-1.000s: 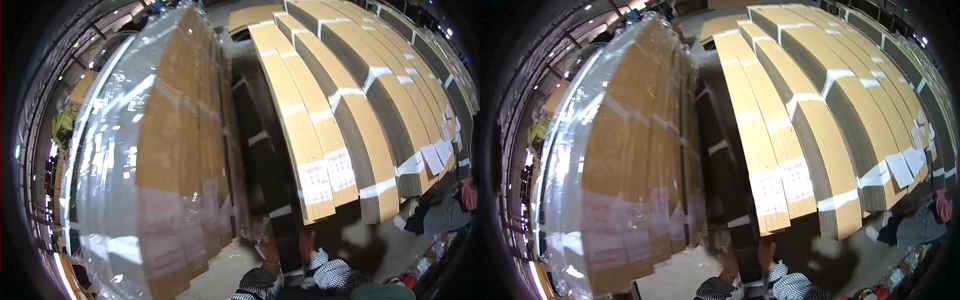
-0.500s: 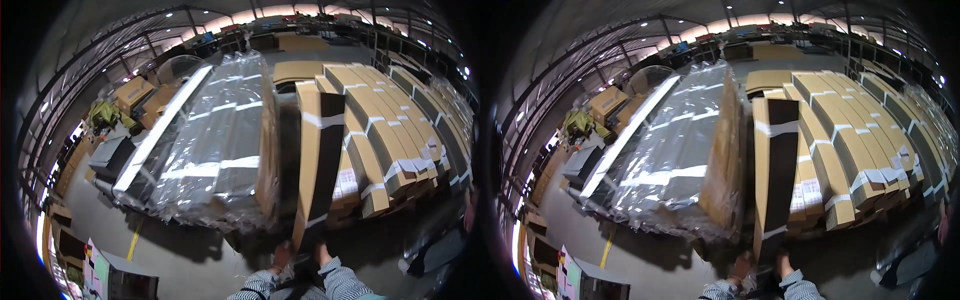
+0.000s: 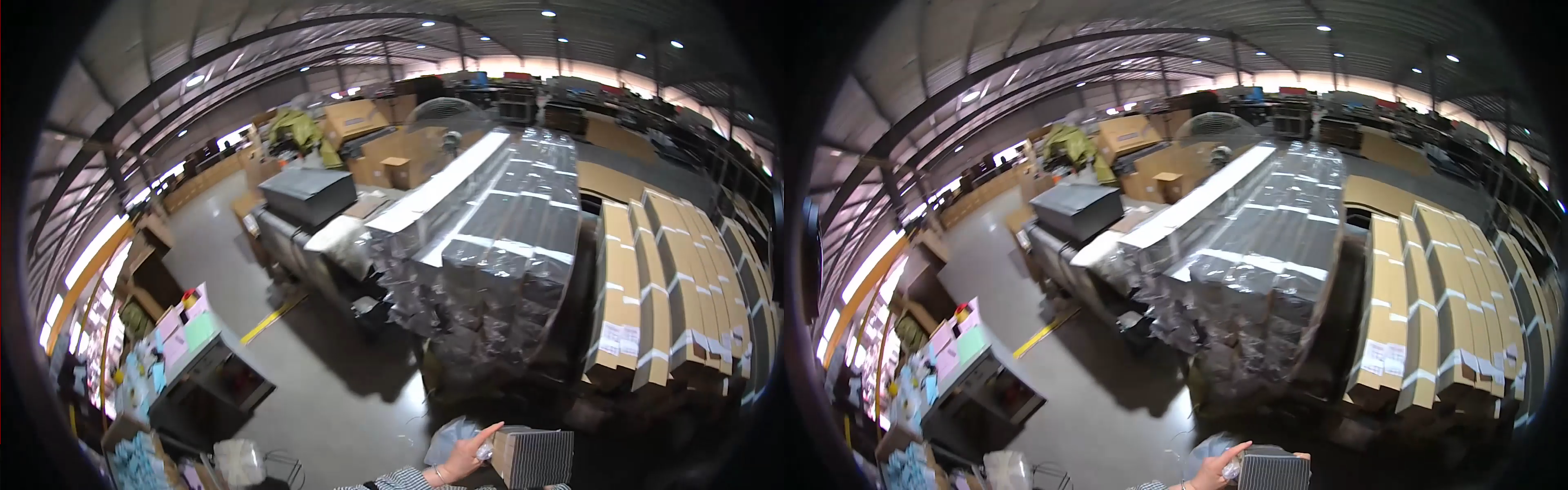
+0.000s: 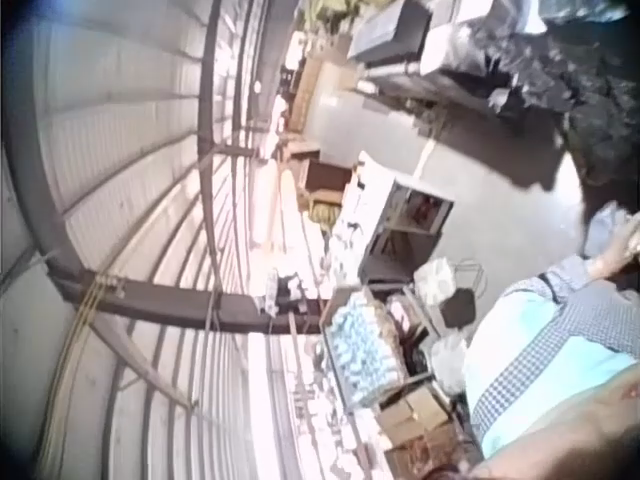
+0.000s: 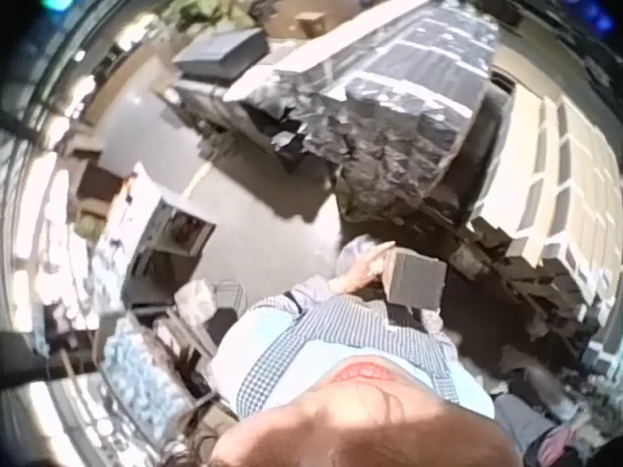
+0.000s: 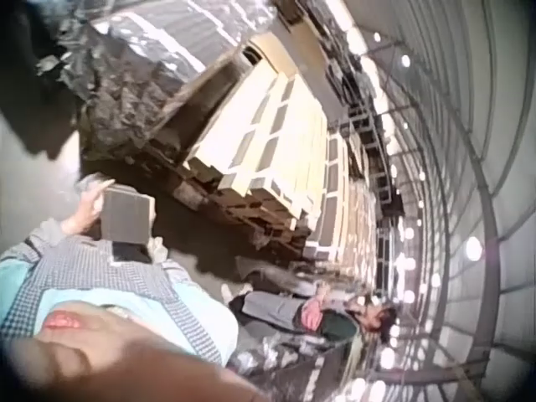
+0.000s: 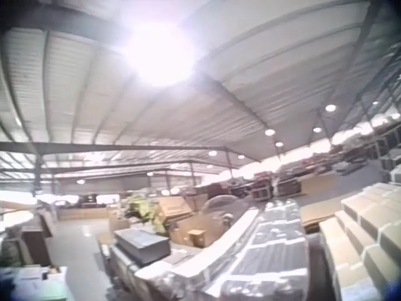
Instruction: Packaging long metal or plastic parts into plastic sleeves in a manufacturing facility.
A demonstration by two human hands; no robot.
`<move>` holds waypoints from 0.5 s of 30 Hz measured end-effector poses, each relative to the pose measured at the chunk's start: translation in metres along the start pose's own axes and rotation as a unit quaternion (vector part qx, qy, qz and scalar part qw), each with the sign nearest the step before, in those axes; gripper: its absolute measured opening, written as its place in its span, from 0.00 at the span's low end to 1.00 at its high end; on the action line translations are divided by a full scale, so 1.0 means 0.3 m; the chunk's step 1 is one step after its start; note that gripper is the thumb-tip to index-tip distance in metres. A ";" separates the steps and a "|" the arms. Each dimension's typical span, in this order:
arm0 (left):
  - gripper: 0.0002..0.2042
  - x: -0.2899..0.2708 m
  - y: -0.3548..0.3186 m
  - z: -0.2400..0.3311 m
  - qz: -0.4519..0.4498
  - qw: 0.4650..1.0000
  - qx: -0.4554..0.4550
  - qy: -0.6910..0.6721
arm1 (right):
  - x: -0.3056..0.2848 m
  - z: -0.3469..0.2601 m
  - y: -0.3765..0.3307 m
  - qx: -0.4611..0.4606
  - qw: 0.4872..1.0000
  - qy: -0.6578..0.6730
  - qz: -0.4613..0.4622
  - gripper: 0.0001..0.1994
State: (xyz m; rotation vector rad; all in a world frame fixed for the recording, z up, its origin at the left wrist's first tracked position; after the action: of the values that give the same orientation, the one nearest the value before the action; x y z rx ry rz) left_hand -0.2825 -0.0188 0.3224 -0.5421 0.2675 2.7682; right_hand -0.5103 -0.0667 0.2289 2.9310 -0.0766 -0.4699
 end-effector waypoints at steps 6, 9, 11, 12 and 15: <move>0.36 -0.040 0.001 -0.132 0.065 0.994 -0.076 0.045 | 0.108 -0.187 -0.112 0.057 0.969 0.229 -0.069 0.07; 0.37 -0.105 0.027 -0.016 0.073 0.997 -0.036 0.013 | 0.056 -0.290 -0.004 -0.012 0.989 0.150 0.002 0.08; 0.25 -0.115 0.046 0.013 0.071 0.996 0.008 0.045 | 0.057 -0.331 0.039 -0.004 0.985 0.166 -0.048 0.07; 0.20 -0.104 0.050 -0.009 0.074 0.993 0.079 0.044 | 0.057 -0.353 0.051 0.008 0.985 0.149 -0.086 0.06; 0.08 -0.111 0.073 0.007 -0.006 0.998 0.047 0.047 | -0.024 -0.252 0.072 -0.006 0.984 0.175 -0.018 0.06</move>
State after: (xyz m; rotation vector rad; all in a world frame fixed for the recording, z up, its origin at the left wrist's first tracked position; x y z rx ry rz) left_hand -0.2611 -0.0474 0.3402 -0.6487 0.4114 2.7066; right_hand -0.4939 -0.0751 0.3057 2.9566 0.0250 0.0455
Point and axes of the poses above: each hand's wrist, its own y-axis towards the middle knuckle, its own x-axis out of the palm, z = x × y, the point moved 5 cm from there along y, towards the middle knuckle, and after that the axes turned 8 degrees about -z, right-handed, at the moved point
